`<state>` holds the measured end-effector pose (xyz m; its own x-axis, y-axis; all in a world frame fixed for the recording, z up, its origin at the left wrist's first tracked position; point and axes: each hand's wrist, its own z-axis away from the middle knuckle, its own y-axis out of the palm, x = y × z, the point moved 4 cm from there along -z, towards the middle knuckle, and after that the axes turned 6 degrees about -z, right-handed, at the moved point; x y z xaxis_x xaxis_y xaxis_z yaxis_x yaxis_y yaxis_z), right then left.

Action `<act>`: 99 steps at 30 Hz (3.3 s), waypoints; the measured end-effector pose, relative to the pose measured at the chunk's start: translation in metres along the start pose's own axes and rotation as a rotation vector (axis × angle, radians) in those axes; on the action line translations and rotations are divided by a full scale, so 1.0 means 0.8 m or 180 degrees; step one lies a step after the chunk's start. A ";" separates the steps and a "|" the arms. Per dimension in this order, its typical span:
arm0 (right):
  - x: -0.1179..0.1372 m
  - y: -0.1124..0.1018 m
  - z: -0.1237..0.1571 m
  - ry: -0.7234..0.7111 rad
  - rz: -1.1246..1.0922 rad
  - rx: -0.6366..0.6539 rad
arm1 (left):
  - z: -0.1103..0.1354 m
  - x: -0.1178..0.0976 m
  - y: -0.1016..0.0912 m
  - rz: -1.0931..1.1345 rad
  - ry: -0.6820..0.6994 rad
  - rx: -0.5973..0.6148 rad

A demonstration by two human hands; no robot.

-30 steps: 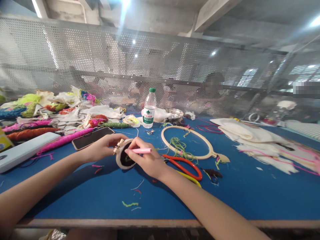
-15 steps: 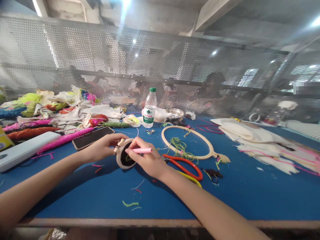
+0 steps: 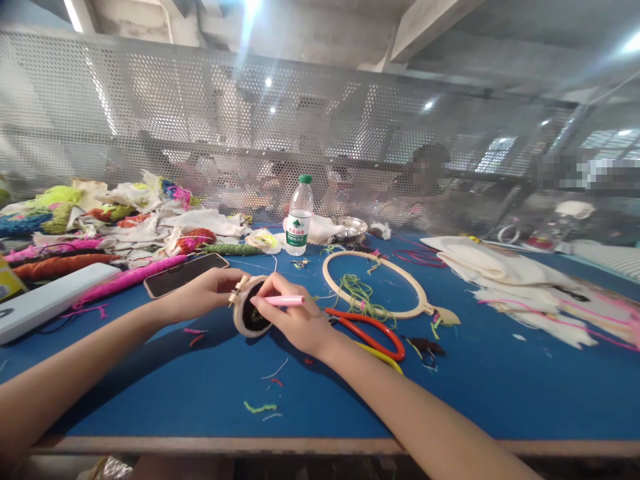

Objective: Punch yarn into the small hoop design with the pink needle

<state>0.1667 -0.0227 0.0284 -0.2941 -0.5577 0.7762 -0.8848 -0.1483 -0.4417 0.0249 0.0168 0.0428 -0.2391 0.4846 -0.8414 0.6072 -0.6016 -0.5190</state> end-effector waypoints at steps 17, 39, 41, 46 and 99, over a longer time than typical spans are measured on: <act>0.000 0.004 -0.001 0.0016 0.0028 0.0071 | -0.001 0.014 -0.005 -0.0516 -0.0377 -0.0286; -0.001 0.003 -0.001 0.0034 0.0081 0.0113 | -0.002 0.019 -0.005 -0.0469 -0.0285 -0.0305; 0.000 0.004 -0.001 0.0054 0.0080 0.0133 | -0.002 0.021 -0.006 -0.0634 -0.0364 -0.0367; 0.000 0.006 -0.001 0.0111 0.0102 0.0176 | -0.001 0.026 -0.005 -0.0773 -0.0515 -0.0416; 0.001 0.006 -0.001 0.0183 0.0252 0.0259 | 0.000 0.040 -0.010 -0.0940 -0.1188 -0.0255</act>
<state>0.1616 -0.0238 0.0272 -0.3840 -0.5230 0.7610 -0.8264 -0.1729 -0.5359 0.0124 0.0370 0.0195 -0.6568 0.3575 -0.6640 0.5254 -0.4147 -0.7430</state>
